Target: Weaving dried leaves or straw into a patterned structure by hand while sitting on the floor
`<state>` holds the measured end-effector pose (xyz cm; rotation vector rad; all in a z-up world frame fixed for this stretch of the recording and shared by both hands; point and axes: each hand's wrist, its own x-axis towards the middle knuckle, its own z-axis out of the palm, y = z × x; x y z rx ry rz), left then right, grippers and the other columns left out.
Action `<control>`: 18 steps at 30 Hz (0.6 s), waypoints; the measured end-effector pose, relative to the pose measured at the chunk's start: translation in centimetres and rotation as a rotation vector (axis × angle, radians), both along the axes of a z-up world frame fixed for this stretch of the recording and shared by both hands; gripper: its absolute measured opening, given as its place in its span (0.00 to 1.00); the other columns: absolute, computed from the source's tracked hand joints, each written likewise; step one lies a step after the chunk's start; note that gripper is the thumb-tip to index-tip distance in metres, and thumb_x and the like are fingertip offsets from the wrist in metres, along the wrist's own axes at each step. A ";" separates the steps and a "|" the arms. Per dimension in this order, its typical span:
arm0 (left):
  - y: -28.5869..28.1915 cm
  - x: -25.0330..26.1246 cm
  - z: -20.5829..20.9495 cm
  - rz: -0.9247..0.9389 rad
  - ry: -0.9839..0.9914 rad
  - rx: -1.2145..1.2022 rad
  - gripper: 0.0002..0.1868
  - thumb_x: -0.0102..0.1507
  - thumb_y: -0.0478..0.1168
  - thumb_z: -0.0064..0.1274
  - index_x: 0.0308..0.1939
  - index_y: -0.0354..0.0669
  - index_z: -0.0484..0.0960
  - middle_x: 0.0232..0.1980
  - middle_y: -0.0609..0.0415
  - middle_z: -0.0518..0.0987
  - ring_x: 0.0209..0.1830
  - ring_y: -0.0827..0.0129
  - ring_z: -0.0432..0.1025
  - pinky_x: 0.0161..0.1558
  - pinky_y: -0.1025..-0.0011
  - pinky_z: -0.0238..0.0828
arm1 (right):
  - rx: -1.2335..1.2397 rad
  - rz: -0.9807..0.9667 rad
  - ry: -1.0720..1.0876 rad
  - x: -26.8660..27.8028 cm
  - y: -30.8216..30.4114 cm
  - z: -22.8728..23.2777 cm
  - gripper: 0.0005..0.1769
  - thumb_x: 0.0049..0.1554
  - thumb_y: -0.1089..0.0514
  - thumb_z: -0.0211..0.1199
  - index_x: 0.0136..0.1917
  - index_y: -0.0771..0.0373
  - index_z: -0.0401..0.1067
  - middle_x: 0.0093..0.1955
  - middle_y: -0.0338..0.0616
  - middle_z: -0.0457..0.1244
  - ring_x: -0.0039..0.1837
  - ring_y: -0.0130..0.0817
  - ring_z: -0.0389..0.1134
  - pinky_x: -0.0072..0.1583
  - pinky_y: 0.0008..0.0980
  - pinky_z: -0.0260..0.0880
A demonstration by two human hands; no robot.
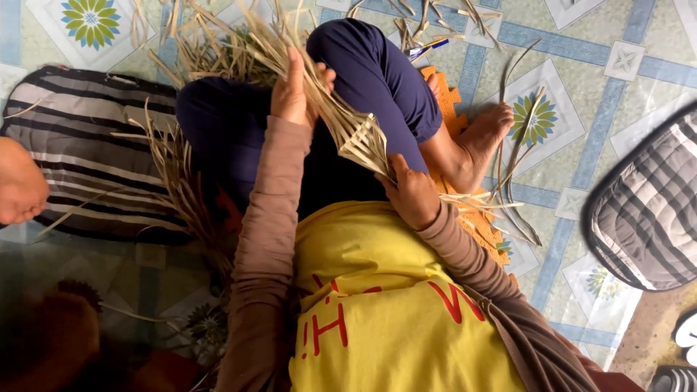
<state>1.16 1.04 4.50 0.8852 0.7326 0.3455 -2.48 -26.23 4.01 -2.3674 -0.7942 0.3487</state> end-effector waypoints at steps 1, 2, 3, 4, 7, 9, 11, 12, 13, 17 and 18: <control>-0.2 -1.1 0.6 -0.004 0.006 -0.001 0.39 0.53 0.65 0.57 0.53 0.35 0.73 0.37 0.48 0.81 0.35 0.64 0.81 0.38 0.71 0.81 | -0.001 -0.004 0.006 0.0 0.1 -0.2 0.23 0.59 0.53 0.65 0.63 0.63 0.64 0.37 0.54 0.69 0.35 0.58 0.70 0.37 0.49 0.68; -0.3 -2.1 1.2 -0.036 0.070 0.256 0.49 0.57 0.71 0.47 0.65 0.31 0.60 0.58 0.35 0.65 0.59 0.50 0.63 0.58 0.59 0.61 | 0.034 -0.010 -0.029 0.0 0.2 -0.5 0.23 0.59 0.55 0.66 0.63 0.65 0.64 0.37 0.54 0.69 0.35 0.57 0.69 0.37 0.48 0.68; -0.4 -3.0 1.8 -0.073 0.131 0.515 0.60 0.61 0.77 0.37 0.77 0.28 0.47 0.80 0.22 0.50 0.82 0.36 0.45 0.78 0.48 0.42 | 0.071 -0.021 -0.064 0.1 0.4 -0.7 0.24 0.59 0.56 0.67 0.64 0.67 0.64 0.38 0.54 0.68 0.34 0.56 0.69 0.37 0.47 0.68; -1.1 -4.4 0.8 -0.083 0.133 0.518 0.60 0.61 0.77 0.37 0.77 0.28 0.47 0.80 0.22 0.50 0.82 0.36 0.45 0.78 0.48 0.42 | 0.072 -0.030 -0.060 0.0 0.3 -0.8 0.24 0.59 0.56 0.67 0.64 0.67 0.64 0.38 0.54 0.68 0.34 0.56 0.69 0.37 0.47 0.68; -3.8 -7.8 1.3 0.087 -0.048 0.667 0.41 0.76 0.50 0.49 0.82 0.46 0.38 0.79 0.25 0.44 0.78 0.36 0.52 0.76 0.48 0.52 | 0.037 -0.030 -0.084 -0.1 0.3 -1.0 0.26 0.59 0.57 0.64 0.67 0.67 0.62 0.36 0.57 0.69 0.34 0.59 0.70 0.36 0.50 0.68; -6.4 -9.6 6.0 -0.039 0.135 1.000 0.19 0.75 0.44 0.43 0.68 0.42 0.69 0.67 0.51 0.69 0.65 0.62 0.65 0.68 0.60 0.58 | 0.037 -0.037 -0.108 -0.1 0.4 -1.1 0.23 0.59 0.57 0.64 0.64 0.64 0.64 0.32 0.52 0.68 0.31 0.55 0.69 0.35 0.47 0.68; -8.3 -10.7 8.0 -0.065 0.069 1.056 0.13 0.73 0.38 0.45 0.61 0.40 0.71 0.62 0.51 0.70 0.61 0.62 0.66 0.62 0.65 0.61 | 0.048 -0.048 -0.115 -0.1 0.3 -1.1 0.23 0.59 0.57 0.64 0.65 0.65 0.64 0.32 0.52 0.68 0.31 0.55 0.69 0.34 0.47 0.67; -9.2 -11.4 8.9 -0.082 0.005 1.103 0.08 0.71 0.32 0.47 0.54 0.38 0.73 0.56 0.50 0.71 0.56 0.63 0.66 0.57 0.71 0.64 | 0.053 -0.048 -0.123 -0.2 0.4 -1.1 0.23 0.60 0.57 0.64 0.65 0.65 0.64 0.32 0.51 0.68 0.30 0.54 0.68 0.33 0.46 0.67; -9.4 -11.5 8.7 -0.089 -0.001 1.109 0.08 0.71 0.32 0.47 0.54 0.38 0.73 0.56 0.50 0.71 0.56 0.63 0.66 0.57 0.71 0.64 | 0.059 -0.058 -0.124 -0.2 0.4 -1.1 0.23 0.60 0.57 0.64 0.65 0.65 0.64 0.32 0.51 0.68 0.30 0.54 0.68 0.33 0.46 0.67; -10.3 -11.9 9.6 -0.135 -0.175 1.162 0.08 0.63 0.26 0.53 0.39 0.38 0.71 0.45 0.51 0.72 0.46 0.63 0.66 0.53 0.68 0.66 | 0.038 -0.055 -0.157 -0.2 0.3 -1.6 0.24 0.58 0.59 0.63 0.67 0.63 0.64 0.32 0.49 0.68 0.30 0.51 0.69 0.34 0.43 0.67; -10.5 -12.0 10.4 -0.153 -0.221 1.170 0.07 0.62 0.26 0.52 0.37 0.38 0.70 0.44 0.50 0.73 0.45 0.62 0.66 0.50 0.67 0.67 | 0.038 -0.049 -0.157 -0.3 0.2 -1.7 0.24 0.58 0.59 0.63 0.66 0.63 0.64 0.33 0.48 0.69 0.30 0.50 0.69 0.34 0.42 0.67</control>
